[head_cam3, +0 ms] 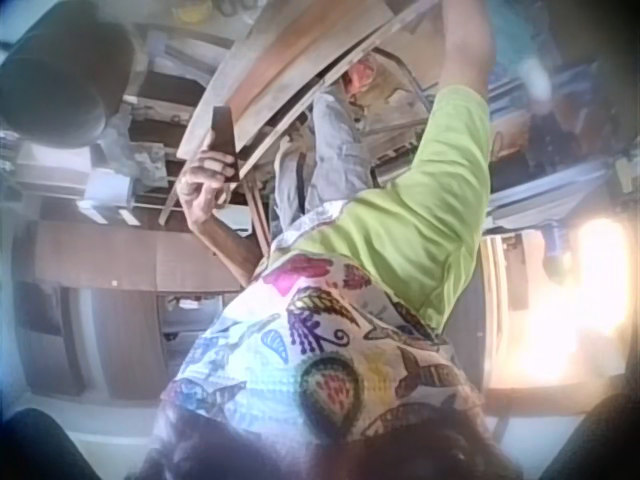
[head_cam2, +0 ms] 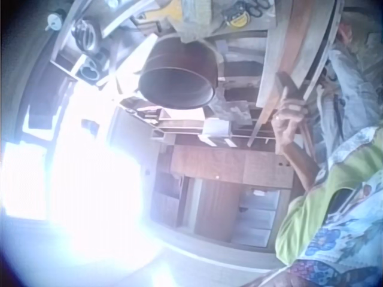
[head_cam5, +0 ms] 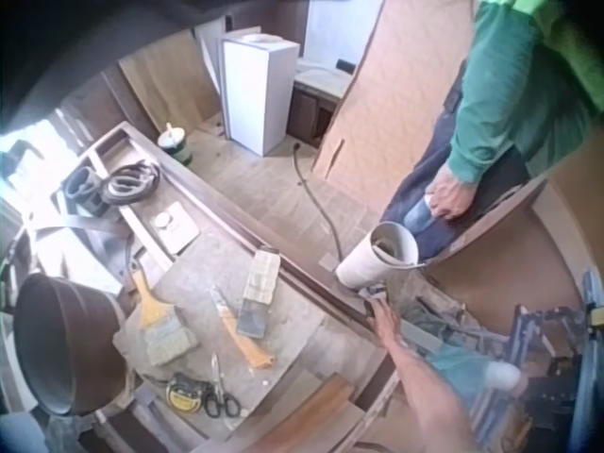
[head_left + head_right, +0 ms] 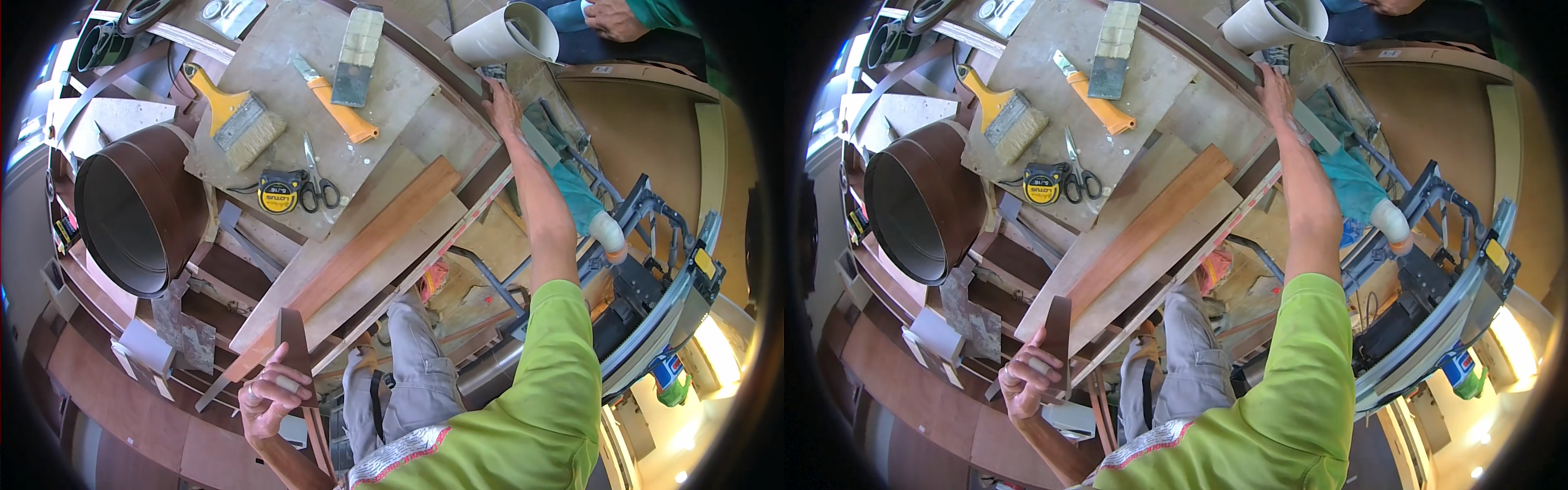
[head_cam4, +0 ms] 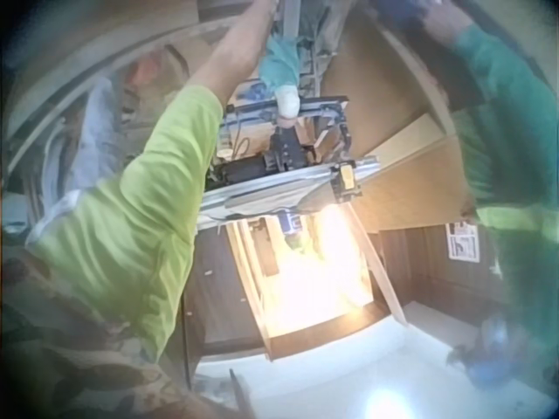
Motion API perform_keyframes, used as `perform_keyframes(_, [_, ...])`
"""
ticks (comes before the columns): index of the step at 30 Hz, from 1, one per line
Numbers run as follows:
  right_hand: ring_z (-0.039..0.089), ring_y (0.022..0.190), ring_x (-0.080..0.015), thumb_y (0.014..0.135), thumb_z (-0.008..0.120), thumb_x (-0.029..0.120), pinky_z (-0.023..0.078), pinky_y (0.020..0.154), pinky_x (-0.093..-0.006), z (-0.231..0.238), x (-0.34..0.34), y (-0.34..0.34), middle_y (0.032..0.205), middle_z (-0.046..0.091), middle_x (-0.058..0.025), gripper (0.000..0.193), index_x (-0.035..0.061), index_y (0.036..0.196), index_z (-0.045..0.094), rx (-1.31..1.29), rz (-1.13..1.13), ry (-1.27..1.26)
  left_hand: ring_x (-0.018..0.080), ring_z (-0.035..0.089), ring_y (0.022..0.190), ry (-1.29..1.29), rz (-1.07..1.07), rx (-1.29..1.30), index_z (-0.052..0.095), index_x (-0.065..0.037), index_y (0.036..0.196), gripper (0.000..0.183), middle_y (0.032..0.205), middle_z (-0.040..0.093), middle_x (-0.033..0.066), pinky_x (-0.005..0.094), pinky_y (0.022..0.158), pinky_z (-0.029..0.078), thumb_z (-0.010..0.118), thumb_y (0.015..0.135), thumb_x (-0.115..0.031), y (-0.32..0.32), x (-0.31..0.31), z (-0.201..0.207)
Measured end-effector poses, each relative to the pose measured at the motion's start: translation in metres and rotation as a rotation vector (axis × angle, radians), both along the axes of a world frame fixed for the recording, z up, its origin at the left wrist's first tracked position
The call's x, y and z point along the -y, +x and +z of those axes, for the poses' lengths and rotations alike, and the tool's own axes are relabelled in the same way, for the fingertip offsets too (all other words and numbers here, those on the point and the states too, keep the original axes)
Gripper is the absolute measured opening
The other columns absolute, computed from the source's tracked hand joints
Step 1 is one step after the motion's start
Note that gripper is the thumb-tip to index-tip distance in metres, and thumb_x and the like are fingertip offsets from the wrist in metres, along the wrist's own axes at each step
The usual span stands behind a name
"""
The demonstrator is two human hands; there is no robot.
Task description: The person assembles a wooden shelving unit by positioning and fitting wooden planks into the frame. They use a pencil to mark measurements on the wood and a pair of scissors to cut a strip of material. The person also handles a roll of tape and a small box during the process.
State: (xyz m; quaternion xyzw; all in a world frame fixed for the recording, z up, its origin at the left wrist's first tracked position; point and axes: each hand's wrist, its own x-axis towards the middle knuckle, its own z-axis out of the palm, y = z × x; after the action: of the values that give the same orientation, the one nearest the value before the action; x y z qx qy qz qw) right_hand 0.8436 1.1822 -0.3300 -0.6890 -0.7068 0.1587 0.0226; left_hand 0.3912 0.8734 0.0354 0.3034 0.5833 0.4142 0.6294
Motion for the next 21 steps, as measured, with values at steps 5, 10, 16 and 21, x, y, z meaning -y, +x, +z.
perform_keyframes(5, [0.055, 0.108, -0.0363, 0.075, 0.068, 0.008, 0.044, 0.090, -0.0462, -0.001, -0.001, 0.002, 0.117, 0.056, -0.0146, 0.055, 0.0177, 0.126, 0.048, -0.013, 0.005, -0.019, 0.0258, 0.066, 0.082, 0.033, -0.010, 0.067, 0.064, -0.010, 0.073, 0.011, 0.073, 0.069, 0.0082, 0.0530, 0.111, 0.022, 0.072, 0.079, -0.013, -0.002, -0.002, -0.001])
perform_keyframes(10, [0.055, 0.107, -0.0361, 0.074, 0.069, 0.007, 0.044, 0.089, -0.0456, 0.001, 0.000, 0.000, 0.116, 0.056, -0.0142, 0.056, 0.0170, 0.125, 0.048, -0.005, 0.013, 0.007, 0.0242, 0.066, 0.077, 0.009, -0.005, 0.028, 0.062, -0.012, 0.068, 0.018, 0.070, 0.067, 0.0075, 0.0525, 0.111, 0.024, 0.073, 0.079, -0.021, -0.002, -0.001, -0.001])
perform_keyframes(16, [0.055, 0.107, -0.0364, 0.075, 0.068, 0.006, 0.044, 0.090, -0.0444, 0.001, 0.000, 0.001, 0.117, 0.056, -0.0151, 0.057, 0.0167, 0.127, 0.048, 0.001, 0.017, -0.010, 0.0256, 0.067, 0.082, 0.039, -0.018, 0.065, 0.064, -0.010, 0.073, 0.011, 0.074, 0.069, 0.0083, 0.0537, 0.110, 0.022, 0.073, 0.079, -0.014, -0.005, 0.001, -0.001])
perform_keyframes(21, [0.054, 0.108, -0.0370, 0.077, 0.067, 0.007, 0.044, 0.092, -0.0416, 0.021, 0.022, -0.005, 0.117, 0.057, -0.0167, 0.054, 0.0122, 0.128, 0.049, -0.133, -0.012, 0.058, 0.0259, 0.067, 0.082, 0.049, -0.024, 0.051, 0.064, -0.009, 0.073, 0.011, 0.075, 0.069, 0.0090, 0.0537, 0.110, 0.023, 0.071, 0.080, -0.014, -0.008, 0.003, 0.009])
